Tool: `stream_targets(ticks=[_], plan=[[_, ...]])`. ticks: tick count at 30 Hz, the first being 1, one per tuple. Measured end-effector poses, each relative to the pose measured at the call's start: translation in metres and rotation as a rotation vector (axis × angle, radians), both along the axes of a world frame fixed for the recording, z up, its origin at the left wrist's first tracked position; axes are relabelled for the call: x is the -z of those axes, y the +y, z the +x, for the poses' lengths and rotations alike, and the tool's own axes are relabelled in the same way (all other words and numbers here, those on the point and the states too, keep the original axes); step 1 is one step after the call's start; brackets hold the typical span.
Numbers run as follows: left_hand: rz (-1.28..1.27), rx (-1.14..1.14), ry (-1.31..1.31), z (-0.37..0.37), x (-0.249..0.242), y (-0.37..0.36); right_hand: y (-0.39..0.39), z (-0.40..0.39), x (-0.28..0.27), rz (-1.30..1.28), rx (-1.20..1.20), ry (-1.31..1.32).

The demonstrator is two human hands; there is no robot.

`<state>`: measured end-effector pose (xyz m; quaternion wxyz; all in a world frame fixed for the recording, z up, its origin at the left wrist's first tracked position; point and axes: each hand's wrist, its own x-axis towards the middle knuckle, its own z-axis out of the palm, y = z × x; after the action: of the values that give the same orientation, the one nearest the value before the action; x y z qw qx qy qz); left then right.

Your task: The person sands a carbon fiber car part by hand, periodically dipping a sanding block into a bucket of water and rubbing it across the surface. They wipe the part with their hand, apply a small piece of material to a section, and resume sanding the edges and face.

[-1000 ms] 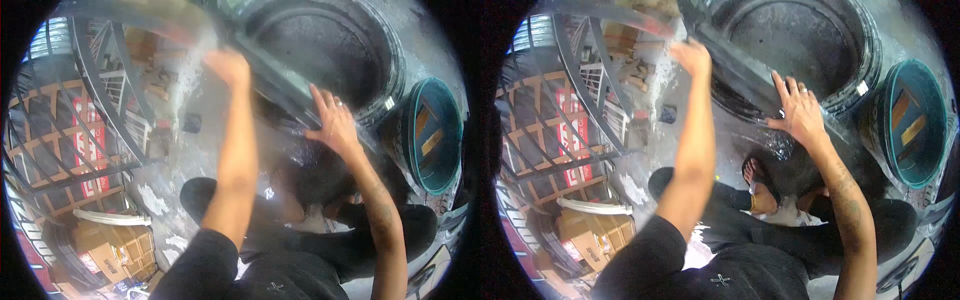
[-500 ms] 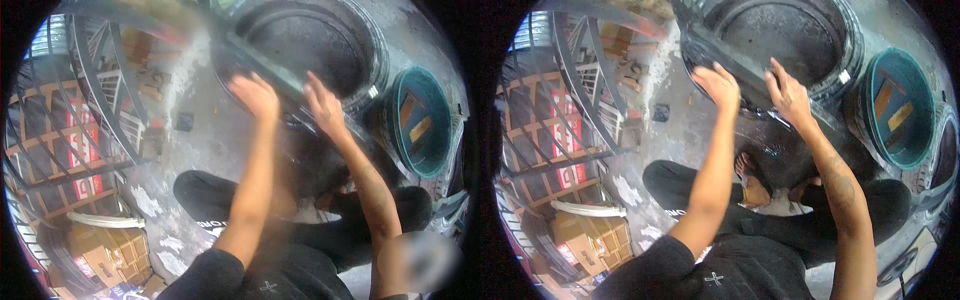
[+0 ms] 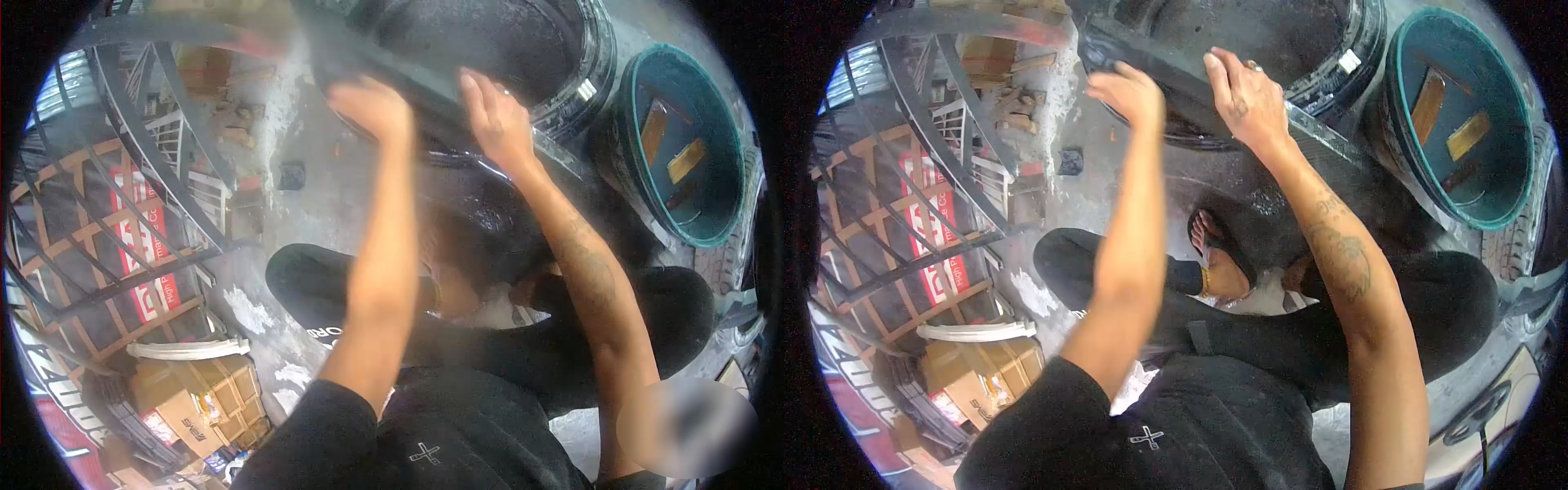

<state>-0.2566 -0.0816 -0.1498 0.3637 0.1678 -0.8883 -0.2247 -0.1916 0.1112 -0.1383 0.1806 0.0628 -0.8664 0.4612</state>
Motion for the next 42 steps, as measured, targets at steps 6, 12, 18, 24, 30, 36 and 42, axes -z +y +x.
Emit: stream_targets(ticks=[6, 12, 18, 24, 30, 36, 42], plan=[[0.147, -0.055, -0.097, -0.016, -0.008, -0.013, 0.000, 0.003, -0.003, 0.062, -0.010, 0.057], [-0.134, 0.173, 0.131, 0.056, 0.004, 0.051, -0.003, -0.003, -0.006, -0.016, 0.031, -0.039], [0.068, 0.044, -0.053, 0.007, 0.002, -0.001, -0.001, 0.004, -0.010, -0.015, 0.013, -0.013], [0.001, 0.130, -0.004, 0.000, 0.035, -0.012, -0.001, -0.002, 0.004, 0.015, -0.011, -0.004], [0.021, 0.315, -0.273, -0.071, -0.078, -0.122, 0.001, 0.005, -0.012, 0.045, 0.002, -0.078], [-0.560, 1.079, -0.184, -0.026, -0.079, -0.113, -0.004, -0.001, -0.009, 0.187, 0.000, -0.170], [-0.568, 1.380, -0.265, -0.046, -0.071, -0.127, -0.005, -0.001, -0.018, 0.190, 0.001, -0.247]])
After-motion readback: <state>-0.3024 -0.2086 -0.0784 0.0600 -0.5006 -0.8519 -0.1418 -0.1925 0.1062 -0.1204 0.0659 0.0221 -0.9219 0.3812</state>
